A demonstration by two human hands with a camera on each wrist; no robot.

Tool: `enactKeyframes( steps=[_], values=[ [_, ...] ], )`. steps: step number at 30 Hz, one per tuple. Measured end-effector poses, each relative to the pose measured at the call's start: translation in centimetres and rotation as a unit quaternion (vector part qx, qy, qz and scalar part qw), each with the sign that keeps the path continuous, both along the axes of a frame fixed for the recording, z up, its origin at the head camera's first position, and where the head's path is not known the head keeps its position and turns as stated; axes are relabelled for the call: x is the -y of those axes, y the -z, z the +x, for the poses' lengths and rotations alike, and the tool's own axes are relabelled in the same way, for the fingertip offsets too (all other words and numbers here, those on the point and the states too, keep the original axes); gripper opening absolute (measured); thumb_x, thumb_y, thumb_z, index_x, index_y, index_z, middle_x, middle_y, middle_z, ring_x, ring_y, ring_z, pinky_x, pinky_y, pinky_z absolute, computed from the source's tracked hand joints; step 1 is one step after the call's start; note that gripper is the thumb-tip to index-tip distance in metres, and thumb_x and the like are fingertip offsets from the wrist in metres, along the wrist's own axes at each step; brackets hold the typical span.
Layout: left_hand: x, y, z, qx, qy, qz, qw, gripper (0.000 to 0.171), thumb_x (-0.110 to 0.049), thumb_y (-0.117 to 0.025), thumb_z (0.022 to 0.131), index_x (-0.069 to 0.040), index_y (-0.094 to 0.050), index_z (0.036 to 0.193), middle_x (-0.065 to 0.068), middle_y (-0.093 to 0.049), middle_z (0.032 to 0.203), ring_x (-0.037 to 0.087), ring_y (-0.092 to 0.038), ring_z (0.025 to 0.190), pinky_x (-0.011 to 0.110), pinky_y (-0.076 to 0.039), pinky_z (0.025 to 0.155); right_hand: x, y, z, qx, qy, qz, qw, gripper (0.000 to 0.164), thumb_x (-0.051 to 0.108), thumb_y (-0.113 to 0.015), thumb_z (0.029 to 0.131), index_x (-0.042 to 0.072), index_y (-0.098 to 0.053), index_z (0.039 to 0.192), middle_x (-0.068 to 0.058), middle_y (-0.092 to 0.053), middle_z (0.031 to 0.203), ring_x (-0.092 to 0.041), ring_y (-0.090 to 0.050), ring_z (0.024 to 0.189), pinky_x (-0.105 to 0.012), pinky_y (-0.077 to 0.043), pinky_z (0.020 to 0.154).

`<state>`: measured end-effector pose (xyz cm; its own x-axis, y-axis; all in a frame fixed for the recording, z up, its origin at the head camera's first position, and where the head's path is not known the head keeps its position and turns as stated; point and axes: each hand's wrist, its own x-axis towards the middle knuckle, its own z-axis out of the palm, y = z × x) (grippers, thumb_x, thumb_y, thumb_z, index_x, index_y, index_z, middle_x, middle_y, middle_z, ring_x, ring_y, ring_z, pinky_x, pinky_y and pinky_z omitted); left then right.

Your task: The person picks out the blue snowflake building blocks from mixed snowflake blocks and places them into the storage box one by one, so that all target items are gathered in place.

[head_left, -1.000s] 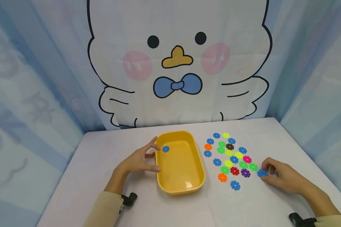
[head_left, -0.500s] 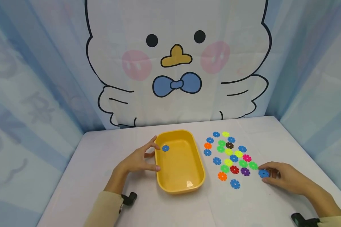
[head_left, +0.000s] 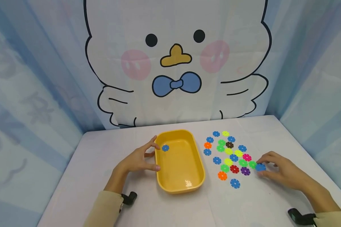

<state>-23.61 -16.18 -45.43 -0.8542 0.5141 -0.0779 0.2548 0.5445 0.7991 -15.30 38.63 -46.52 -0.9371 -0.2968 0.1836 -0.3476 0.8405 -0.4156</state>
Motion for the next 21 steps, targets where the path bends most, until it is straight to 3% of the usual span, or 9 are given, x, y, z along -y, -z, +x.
enactKeyframes(
  steps=[4,10,15,21],
  values=[
    [0.0,0.1,0.0,-0.001,-0.001,-0.001,1.0,0.069,-0.036,-0.092,0.077,-0.024,-0.054,0.133,-0.014,-0.008,0.173,0.034,-0.055,0.138,0.052,-0.046,0.112,0.5,-0.3,-0.4,0.003,-0.002,-0.004,1.0,0.033,0.032,-0.088,0.082,0.021,-0.074,0.11,-0.01,-0.063,0.122,-0.04,-0.059,0.116,-0.067,-0.053,0.092],
    [0.0,0.2,-0.2,0.001,-0.003,-0.005,1.0,0.069,-0.038,-0.092,0.077,-0.024,-0.054,0.133,-0.014,-0.007,0.173,0.035,-0.056,0.136,0.053,-0.047,0.11,1.7,-0.7,-0.8,0.012,-0.01,-0.027,1.0,0.031,0.03,-0.088,0.081,0.021,-0.075,0.108,-0.017,-0.06,0.13,-0.045,-0.05,0.124,-0.08,-0.041,0.094],
    [-0.1,0.2,-0.2,-0.001,-0.009,-0.01,0.9999,0.069,-0.038,-0.092,0.076,-0.026,-0.054,0.132,-0.016,-0.009,0.172,0.033,-0.057,0.136,0.052,-0.047,0.111,2.9,-1.2,-1.4,0.022,-0.018,-0.033,0.999,0.032,0.032,-0.086,0.083,0.021,-0.074,0.111,-0.017,-0.057,0.136,-0.046,-0.046,0.128,-0.082,-0.036,0.096],
    [-0.2,0.2,-0.2,-0.005,-0.012,-0.016,0.9998,0.069,-0.04,-0.092,0.075,-0.024,-0.055,0.131,-0.013,-0.01,0.172,0.033,-0.058,0.135,0.05,-0.049,0.109,4.6,-1.6,-2.5,-0.002,-0.042,-0.048,0.998,0.031,0.027,-0.086,0.084,0.018,-0.074,0.111,-0.016,-0.057,0.136,-0.043,-0.048,0.128,-0.076,-0.045,0.096]
  ],
)
